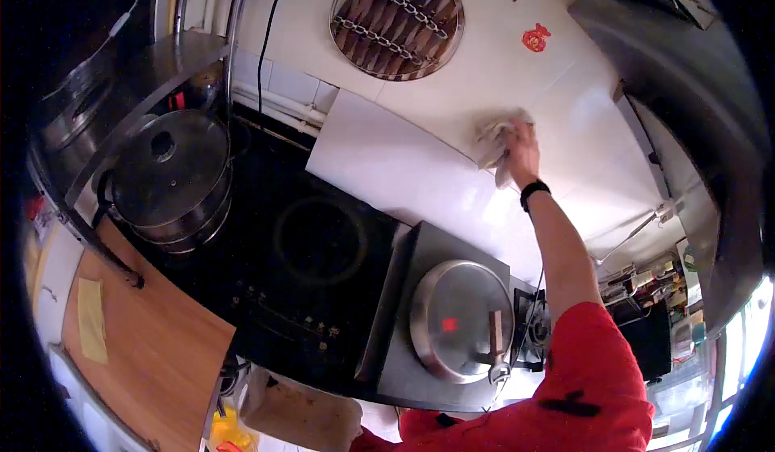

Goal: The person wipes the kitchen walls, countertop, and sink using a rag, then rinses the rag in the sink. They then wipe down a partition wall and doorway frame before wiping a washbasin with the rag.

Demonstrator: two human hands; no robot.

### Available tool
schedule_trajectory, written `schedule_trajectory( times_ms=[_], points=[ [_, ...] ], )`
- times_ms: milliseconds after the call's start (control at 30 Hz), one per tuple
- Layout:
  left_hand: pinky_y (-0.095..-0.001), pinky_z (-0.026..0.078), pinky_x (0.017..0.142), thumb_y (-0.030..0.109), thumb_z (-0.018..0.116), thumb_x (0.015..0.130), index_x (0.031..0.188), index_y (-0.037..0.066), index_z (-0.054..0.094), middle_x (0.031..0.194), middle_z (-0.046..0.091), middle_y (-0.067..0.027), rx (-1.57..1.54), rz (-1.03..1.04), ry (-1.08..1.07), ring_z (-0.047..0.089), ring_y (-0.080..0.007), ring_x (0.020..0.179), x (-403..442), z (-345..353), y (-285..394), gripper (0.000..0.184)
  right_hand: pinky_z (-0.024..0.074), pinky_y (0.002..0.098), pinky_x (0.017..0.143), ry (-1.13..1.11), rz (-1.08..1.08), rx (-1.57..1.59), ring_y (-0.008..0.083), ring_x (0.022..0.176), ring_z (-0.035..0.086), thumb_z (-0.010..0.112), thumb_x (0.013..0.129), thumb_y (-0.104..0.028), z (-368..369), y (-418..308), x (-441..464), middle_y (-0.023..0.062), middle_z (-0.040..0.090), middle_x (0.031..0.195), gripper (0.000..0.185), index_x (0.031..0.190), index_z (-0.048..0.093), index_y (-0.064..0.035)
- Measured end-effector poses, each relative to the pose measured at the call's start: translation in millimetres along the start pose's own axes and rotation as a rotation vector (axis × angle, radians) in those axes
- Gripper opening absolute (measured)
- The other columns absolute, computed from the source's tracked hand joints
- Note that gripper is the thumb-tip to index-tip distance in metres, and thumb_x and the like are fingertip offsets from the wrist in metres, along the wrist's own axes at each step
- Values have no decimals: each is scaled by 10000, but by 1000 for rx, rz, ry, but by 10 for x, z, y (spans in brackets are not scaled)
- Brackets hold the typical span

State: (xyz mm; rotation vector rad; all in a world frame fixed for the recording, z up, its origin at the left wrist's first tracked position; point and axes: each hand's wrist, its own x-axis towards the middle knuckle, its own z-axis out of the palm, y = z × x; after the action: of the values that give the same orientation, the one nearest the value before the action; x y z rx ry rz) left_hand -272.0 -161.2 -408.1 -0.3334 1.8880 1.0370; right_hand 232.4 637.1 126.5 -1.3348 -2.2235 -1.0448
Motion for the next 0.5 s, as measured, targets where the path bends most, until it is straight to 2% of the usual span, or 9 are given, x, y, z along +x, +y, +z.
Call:
schedule_trajectory(
  times_ms=[33,100,167,267,300,367,433,500],
  points=[
    [-377,490,424,188,662,828,811,65,549,634,556,-94,9,-5,-4,535,-219,492,31,12,-15,167,404,447,1006,1,71,-18,369,1214,435,624,759,-121,-120,49,134,115,477,1312,314,1072,617,-116],
    [-379,488,423,197,662,828,802,66,546,628,552,-93,15,-12,-5,534,-219,491,69,3,-11,177,465,434,950,205,-40,-261,399,1195,449,675,718,-113,-312,109,449,149,489,1288,484,1188,566,-147],
    [-381,487,422,206,662,828,793,66,544,622,549,-92,26,-19,-13,532,-218,490,106,20,-1,187,498,434,909,185,69,-113,398,1190,457,614,775,-106,-525,-10,659,145,497,1270,442,1207,571,-186],
    [-384,484,420,221,662,827,779,66,540,613,543,-91,33,-32,-24,530,-218,488,144,72,27,203,498,450,909,167,71,-205,395,1202,452,576,819,-131,-294,-149,733,144,495,1278,394,1204,579,-213],
    [-385,483,419,225,662,827,774,66,539,610,541,-90,33,-35,-28,530,-218,488,150,61,28,208,515,458,867,216,-10,-192,390,1196,452,567,842,-160,-133,-181,664,129,492,1279,339,1175,599,-211],
    [-387,481,418,235,662,826,765,66,536,604,537,-89,43,-38,-30,528,-218,487,146,45,47,219,505,443,847,221,-75,-130,380,1144,475,626,741,-96,109,-314,476,108,519,1163,369,1088,630,-220],
    [-389,480,417,244,662,826,755,66,534,597,534,-89,47,-41,-45,527,-217,485,181,53,32,231,489,426,862,104,-19,-73,366,1114,485,617,797,-188,248,-465,283,136,508,1166,261,1056,611,-155],
    [-391,478,416,254,662,826,746,66,531,591,530,-88,43,-49,-55,526,-217,484,202,68,31,242,468,417,874,-23,-31,-31,347,1094,493,586,858,-274,126,-671,179,172,492,1173,275,1053,580,-80]
  ],
)
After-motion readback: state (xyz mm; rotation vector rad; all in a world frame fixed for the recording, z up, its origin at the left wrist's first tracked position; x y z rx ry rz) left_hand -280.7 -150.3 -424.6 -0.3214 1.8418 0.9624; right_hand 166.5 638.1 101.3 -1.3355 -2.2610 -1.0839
